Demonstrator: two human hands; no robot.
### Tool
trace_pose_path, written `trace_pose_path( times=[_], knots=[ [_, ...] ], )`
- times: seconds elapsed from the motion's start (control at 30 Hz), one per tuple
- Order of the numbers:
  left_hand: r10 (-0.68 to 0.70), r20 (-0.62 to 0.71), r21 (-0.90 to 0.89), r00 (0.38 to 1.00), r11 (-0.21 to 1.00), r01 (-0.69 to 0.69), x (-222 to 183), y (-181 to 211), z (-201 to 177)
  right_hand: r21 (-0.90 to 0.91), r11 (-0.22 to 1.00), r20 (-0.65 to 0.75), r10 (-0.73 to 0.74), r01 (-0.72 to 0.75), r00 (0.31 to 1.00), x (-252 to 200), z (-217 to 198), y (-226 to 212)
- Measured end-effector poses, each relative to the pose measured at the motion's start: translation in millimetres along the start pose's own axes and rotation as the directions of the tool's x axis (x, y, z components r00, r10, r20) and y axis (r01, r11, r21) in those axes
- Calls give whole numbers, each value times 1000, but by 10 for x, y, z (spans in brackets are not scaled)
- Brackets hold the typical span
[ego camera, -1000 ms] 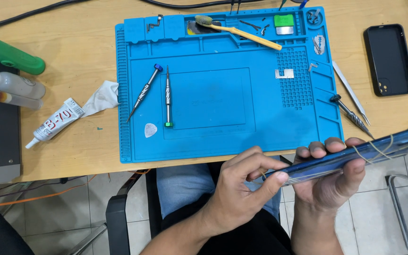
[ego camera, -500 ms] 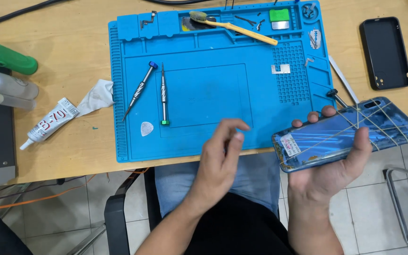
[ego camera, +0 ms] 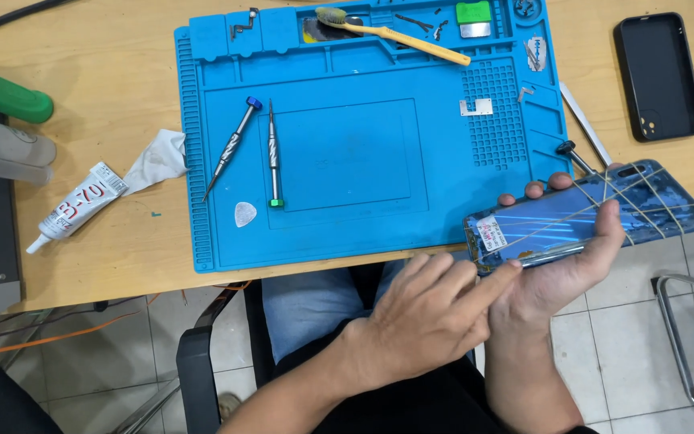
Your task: The person handles a smartphone with a cracked screen, removes a rubber band, and places it on a blue work mat. They then pick up a different smartphone, inspect its screen and back, and interact with the touchscreen interface. The person also handles a phone case and a rubber band during the process.
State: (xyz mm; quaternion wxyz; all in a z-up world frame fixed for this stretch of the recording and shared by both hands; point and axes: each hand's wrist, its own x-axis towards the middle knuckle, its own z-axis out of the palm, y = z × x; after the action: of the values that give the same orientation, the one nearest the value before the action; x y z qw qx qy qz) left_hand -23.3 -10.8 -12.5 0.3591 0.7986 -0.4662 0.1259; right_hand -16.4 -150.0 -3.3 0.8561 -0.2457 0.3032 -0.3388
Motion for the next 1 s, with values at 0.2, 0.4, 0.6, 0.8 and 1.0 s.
trace_pose_path(
  times=[0.2, 0.4, 0.6, 0.8, 1.0],
  knots=[
    [-251, 101, -85, 963, 962, 260, -70, -307, -310, 76, 983, 379, 127, -168, 917, 118, -171, -42],
    [-618, 147, -852, 772, 317, 416, -136, -378, -294, -4, 915, 587, 328, -403, 740, 97, -303, 101],
    [-329, -15, -800, 944, 570, 186, 82, -482, -251, -259, 870, 586, 487, -420, 647, 162, -1062, 342],
    [227, -145, 274, 963, 944, -182, 233, -629, 11, -482, 834, 464, 502, -268, 730, -49, -1164, 392],
    [203, -19, 219, 979, 956, -194, 159, -790, 37, -625, 756, 402, 524, -194, 750, -166, -1089, 469]
  ],
)
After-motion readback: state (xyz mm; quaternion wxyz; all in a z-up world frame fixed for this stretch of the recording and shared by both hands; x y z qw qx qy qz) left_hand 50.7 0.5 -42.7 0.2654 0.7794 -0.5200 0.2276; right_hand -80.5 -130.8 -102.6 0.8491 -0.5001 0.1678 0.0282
